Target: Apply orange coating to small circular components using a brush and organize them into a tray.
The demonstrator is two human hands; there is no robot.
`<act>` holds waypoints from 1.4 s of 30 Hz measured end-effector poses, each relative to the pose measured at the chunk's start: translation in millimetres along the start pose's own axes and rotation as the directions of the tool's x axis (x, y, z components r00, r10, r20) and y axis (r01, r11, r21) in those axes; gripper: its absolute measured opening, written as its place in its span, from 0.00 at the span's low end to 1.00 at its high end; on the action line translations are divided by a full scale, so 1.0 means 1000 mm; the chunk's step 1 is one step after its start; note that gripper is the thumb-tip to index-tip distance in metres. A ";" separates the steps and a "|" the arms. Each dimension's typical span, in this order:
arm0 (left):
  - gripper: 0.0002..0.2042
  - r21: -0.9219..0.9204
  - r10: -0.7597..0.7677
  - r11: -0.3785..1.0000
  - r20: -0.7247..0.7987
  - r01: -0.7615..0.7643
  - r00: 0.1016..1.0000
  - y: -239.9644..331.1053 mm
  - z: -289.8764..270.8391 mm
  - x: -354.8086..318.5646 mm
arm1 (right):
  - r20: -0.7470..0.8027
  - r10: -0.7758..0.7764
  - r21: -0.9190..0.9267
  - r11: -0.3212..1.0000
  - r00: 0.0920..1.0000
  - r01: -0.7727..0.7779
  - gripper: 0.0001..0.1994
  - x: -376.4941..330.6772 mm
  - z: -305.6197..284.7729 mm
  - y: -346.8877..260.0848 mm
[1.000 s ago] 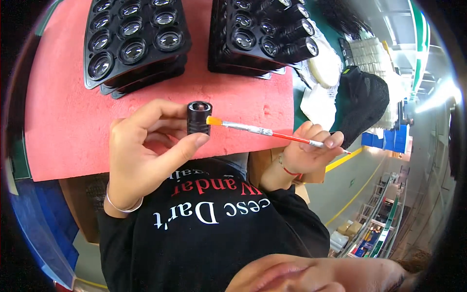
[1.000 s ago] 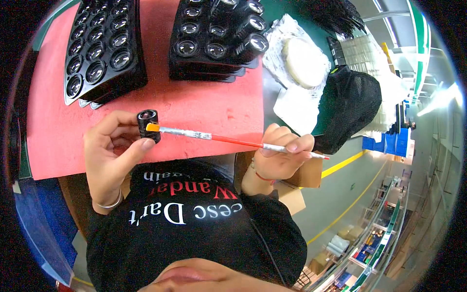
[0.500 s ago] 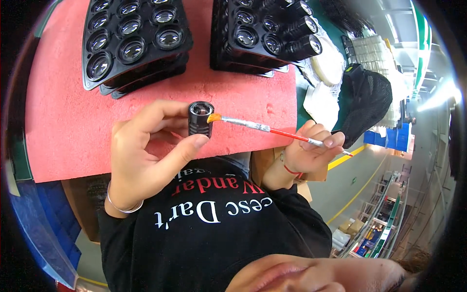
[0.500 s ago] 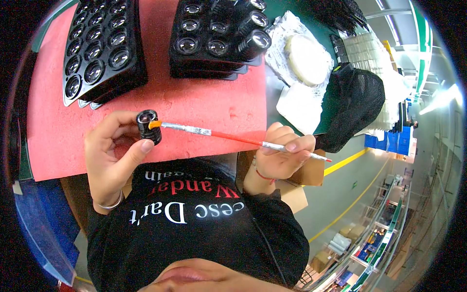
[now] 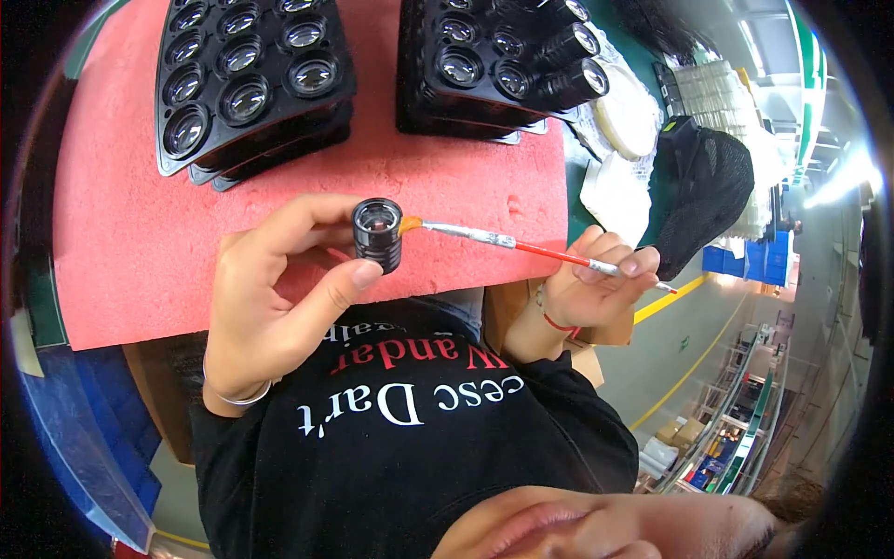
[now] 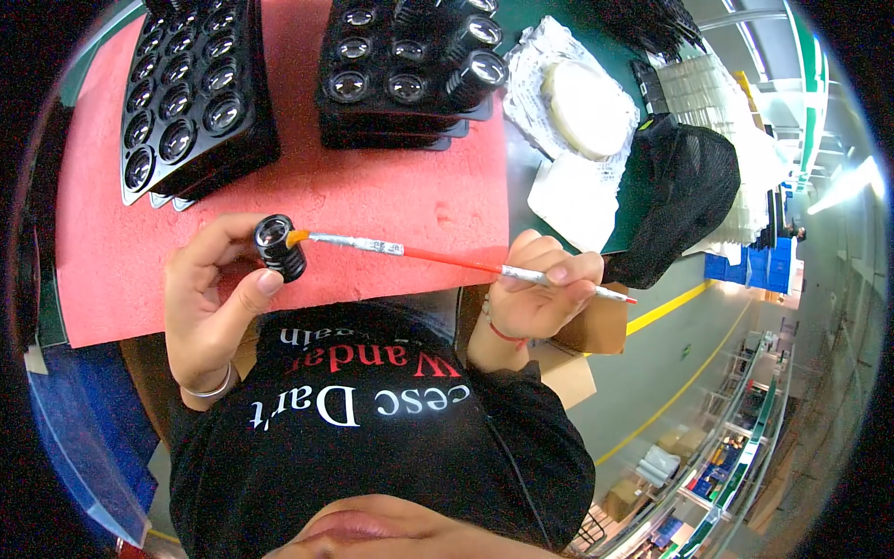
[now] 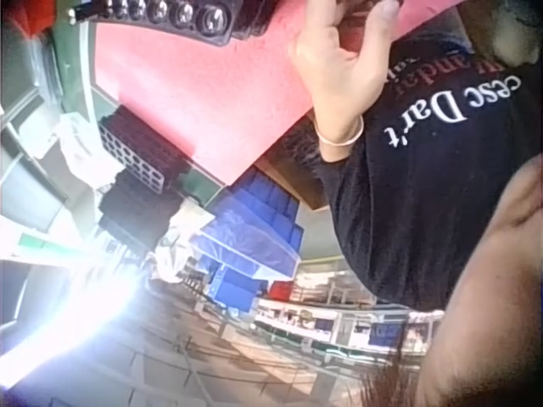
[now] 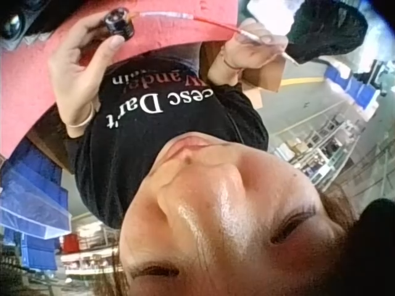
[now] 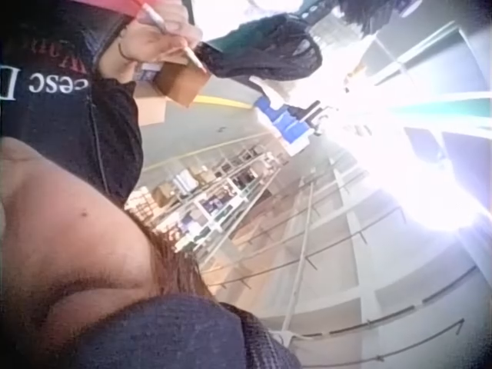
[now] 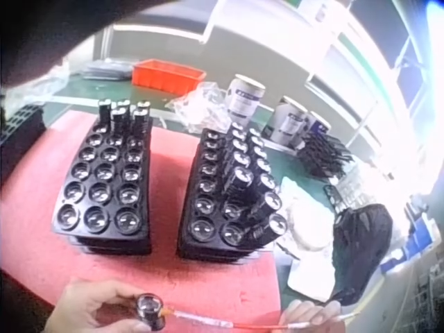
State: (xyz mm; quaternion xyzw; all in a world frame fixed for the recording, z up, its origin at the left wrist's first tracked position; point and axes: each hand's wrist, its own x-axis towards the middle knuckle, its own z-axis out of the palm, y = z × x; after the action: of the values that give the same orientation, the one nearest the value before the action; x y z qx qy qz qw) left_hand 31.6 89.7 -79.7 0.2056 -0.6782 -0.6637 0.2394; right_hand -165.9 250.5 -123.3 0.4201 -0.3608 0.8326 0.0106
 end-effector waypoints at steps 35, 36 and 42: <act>0.16 0.932 0.379 0.355 -0.216 0.075 0.900 0.050 -0.137 0.128 | -0.055 -0.044 -0.020 0.999 0.998 0.043 0.14 -0.001 -0.004 -0.001; 0.16 0.935 0.409 0.354 -0.180 0.026 0.895 0.048 -0.140 0.130 | -0.055 -0.042 -0.017 0.999 0.998 0.041 0.14 -0.001 -0.005 -0.002; 0.18 0.954 0.335 0.284 -0.197 0.101 0.921 0.062 -0.148 0.116 | -0.053 -0.029 0.027 0.999 0.998 0.030 0.14 0.001 0.005 -0.001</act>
State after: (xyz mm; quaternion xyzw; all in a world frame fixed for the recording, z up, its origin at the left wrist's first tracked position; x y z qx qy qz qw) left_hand 29.9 -96.2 -10.9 0.3735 -0.8944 -0.0592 0.2388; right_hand -162.8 248.2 -119.7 0.4033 -0.3425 0.8482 0.0267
